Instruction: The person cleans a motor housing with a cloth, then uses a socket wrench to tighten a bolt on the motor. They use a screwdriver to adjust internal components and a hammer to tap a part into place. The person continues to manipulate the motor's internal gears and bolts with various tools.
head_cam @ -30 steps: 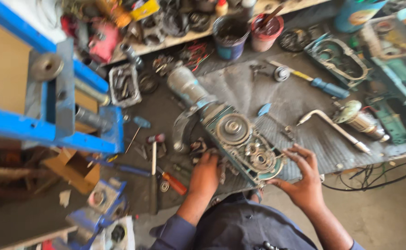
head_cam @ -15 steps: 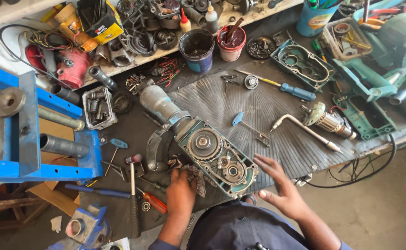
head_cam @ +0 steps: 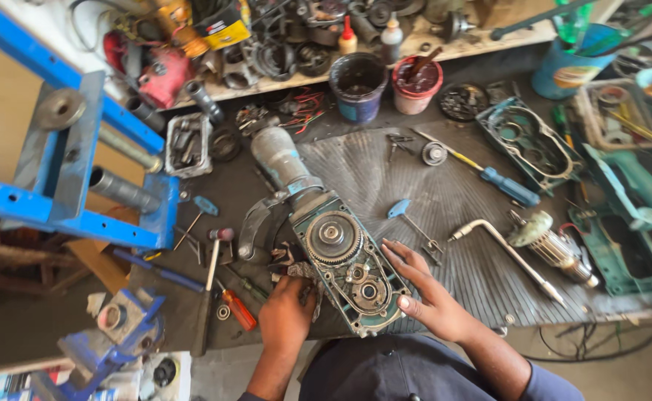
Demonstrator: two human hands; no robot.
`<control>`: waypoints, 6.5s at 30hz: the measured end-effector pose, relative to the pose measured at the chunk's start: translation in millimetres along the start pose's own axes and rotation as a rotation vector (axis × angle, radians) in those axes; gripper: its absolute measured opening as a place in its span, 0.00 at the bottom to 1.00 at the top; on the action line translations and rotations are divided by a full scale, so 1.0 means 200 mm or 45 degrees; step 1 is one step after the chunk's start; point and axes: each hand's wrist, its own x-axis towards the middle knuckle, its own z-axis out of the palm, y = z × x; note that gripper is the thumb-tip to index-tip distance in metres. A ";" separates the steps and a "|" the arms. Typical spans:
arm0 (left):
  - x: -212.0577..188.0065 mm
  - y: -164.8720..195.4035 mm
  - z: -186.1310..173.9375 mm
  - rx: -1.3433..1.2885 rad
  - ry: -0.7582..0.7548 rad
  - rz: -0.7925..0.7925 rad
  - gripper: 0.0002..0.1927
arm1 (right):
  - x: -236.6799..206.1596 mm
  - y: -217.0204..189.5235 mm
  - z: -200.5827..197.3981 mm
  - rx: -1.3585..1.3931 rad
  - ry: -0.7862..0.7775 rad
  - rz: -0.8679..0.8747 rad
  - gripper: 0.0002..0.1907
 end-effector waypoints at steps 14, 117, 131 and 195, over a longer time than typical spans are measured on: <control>-0.09 -0.14 -0.05 -0.281 -0.015 0.258 0.10 | -0.04 0.03 -0.21 -0.059 -0.117 -0.014 0.28; -0.05 0.26 -0.09 -0.658 0.103 0.653 0.24 | -0.04 0.16 -0.08 0.304 0.420 0.041 0.25; -0.05 0.29 -0.11 -0.553 0.229 0.677 0.13 | 0.24 0.09 -0.24 -1.466 0.403 0.325 0.11; -0.08 0.19 -0.04 -0.597 -0.070 0.471 0.20 | 0.41 -0.52 -0.05 -0.258 -0.310 -0.339 0.10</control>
